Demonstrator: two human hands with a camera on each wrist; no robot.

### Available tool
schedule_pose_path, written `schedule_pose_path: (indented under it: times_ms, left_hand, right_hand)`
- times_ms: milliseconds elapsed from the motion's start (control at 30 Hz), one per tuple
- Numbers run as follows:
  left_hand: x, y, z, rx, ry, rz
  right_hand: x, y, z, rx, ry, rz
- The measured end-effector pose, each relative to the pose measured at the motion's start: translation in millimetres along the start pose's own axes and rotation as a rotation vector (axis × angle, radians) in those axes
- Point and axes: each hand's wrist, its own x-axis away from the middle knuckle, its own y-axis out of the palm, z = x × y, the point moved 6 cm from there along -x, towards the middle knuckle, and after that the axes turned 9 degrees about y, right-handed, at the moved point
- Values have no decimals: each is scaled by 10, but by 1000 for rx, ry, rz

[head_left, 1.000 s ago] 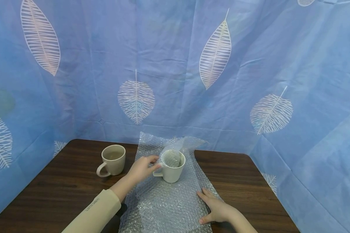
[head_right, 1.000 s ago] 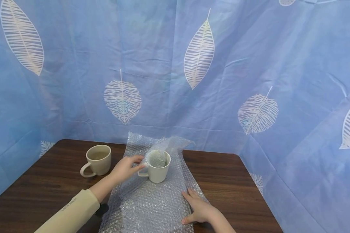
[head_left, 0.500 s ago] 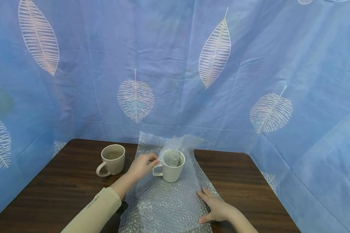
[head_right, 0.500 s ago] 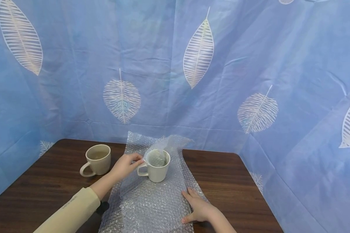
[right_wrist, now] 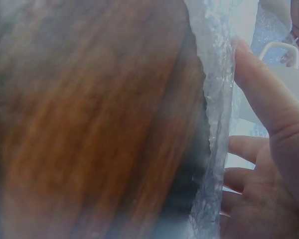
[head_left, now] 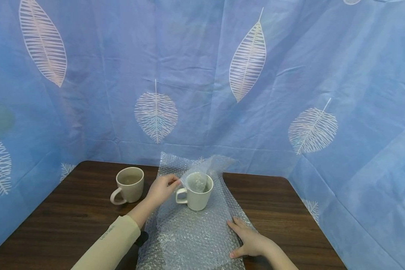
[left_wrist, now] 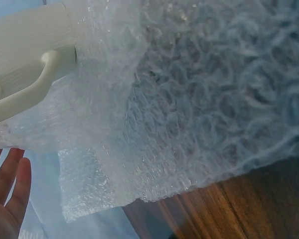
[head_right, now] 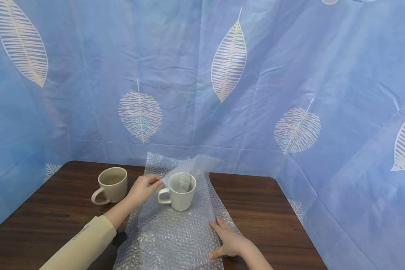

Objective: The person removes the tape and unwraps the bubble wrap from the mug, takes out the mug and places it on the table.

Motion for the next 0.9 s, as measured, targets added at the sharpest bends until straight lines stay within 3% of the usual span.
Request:
schedule_pose_path:
  times_ms: [433, 667, 900]
  left_hand:
    - [-31, -52, -53, 7, -70, 97]
    - [-48, -107, -210, -55, -167, 142]
    - [-19, -130, -283, -151, -185, 186]
  right_hand:
    - [3, -6, -15, -10, -7, -5]
    - [1, -4, -12, -10, -6, -6]
    - [-10, 0, -1, -12, -6, -11]
